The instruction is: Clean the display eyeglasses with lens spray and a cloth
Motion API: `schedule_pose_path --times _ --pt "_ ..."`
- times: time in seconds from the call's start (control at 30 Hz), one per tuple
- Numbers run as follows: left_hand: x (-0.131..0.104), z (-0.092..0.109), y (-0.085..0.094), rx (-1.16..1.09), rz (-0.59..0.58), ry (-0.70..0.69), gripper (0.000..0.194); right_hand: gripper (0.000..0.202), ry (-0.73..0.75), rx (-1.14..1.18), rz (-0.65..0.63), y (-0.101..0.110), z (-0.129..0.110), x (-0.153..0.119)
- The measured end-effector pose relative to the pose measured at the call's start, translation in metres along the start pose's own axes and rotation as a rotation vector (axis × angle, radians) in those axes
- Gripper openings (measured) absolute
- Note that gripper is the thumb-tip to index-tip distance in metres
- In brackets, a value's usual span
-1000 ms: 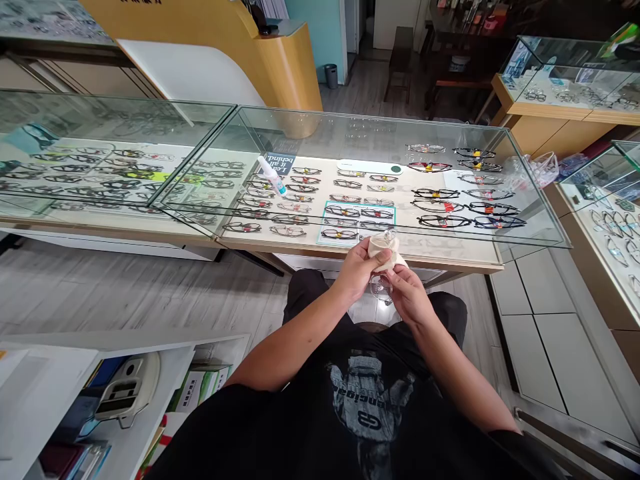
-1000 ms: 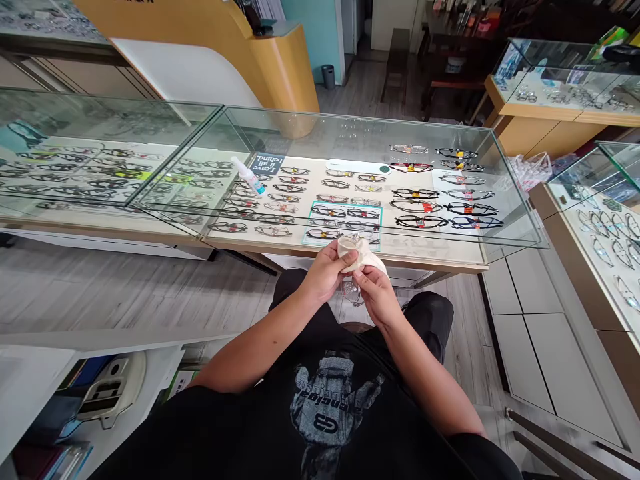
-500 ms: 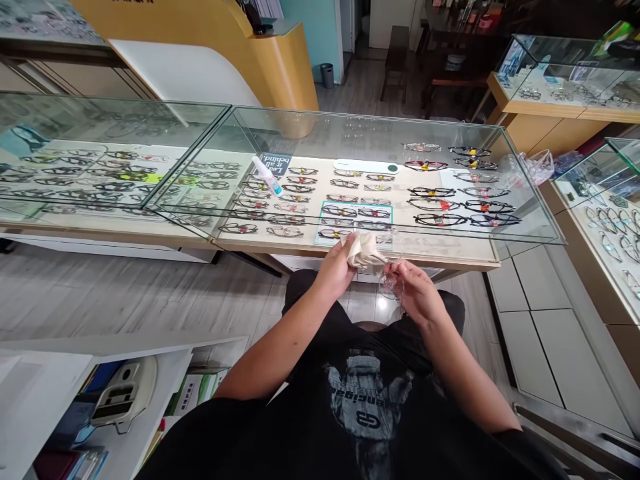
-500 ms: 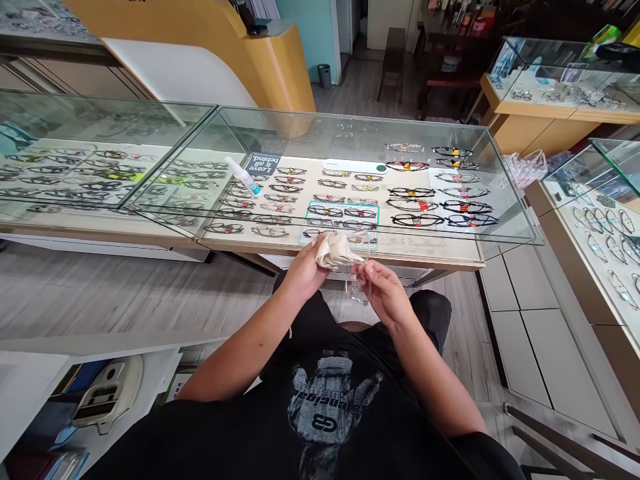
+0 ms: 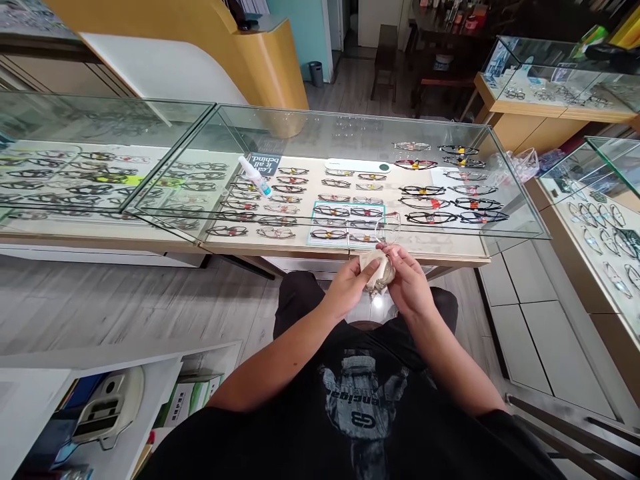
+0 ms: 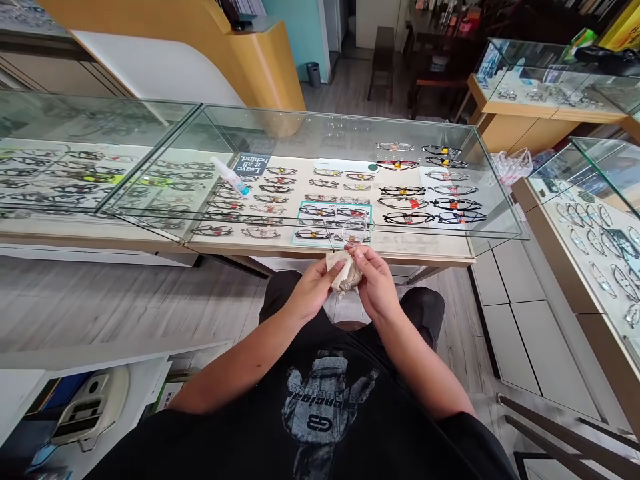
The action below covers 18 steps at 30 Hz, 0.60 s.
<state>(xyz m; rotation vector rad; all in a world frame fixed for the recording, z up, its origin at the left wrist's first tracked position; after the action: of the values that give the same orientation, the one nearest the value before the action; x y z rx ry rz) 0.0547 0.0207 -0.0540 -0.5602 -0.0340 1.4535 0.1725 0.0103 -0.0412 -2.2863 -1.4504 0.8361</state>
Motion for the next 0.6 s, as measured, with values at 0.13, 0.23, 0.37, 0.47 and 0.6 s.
schedule_pose_path --times 0.13,0.23,0.37,0.47,0.6 --pt "-0.001 -0.001 -0.001 -0.002 0.040 0.003 0.058 0.029 0.002 0.007 -0.018 -0.003 0.003 -0.005" --pt "-0.002 0.000 -0.003 0.008 0.053 -0.015 0.059 0.028 0.005 -0.007 -0.030 -0.005 0.003 -0.007" --pt "-0.004 0.002 -0.008 -0.002 0.013 -0.021 0.054 0.028 0.022 0.001 0.004 -0.002 0.000 -0.005" --pt "-0.006 0.001 -0.011 -0.021 -0.063 0.031 0.055 0.027 -0.002 0.019 0.018 0.001 -0.001 -0.004" --pt "-0.009 0.002 -0.008 -0.014 -0.068 0.078 0.057 0.026 -0.047 0.042 0.018 0.002 0.001 -0.003"
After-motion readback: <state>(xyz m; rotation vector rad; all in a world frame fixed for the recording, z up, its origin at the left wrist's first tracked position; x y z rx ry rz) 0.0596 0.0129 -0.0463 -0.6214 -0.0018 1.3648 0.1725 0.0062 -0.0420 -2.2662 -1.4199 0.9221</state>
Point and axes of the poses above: each hand's wrist, its own x-axis towards the middle knuckle, its own y-axis out of the back of the hand, z = x × y, the point moved 8 cm from there along x, towards the middle knuckle, and after that the axes turned 15 degrees about z, right-handed, at the moved point
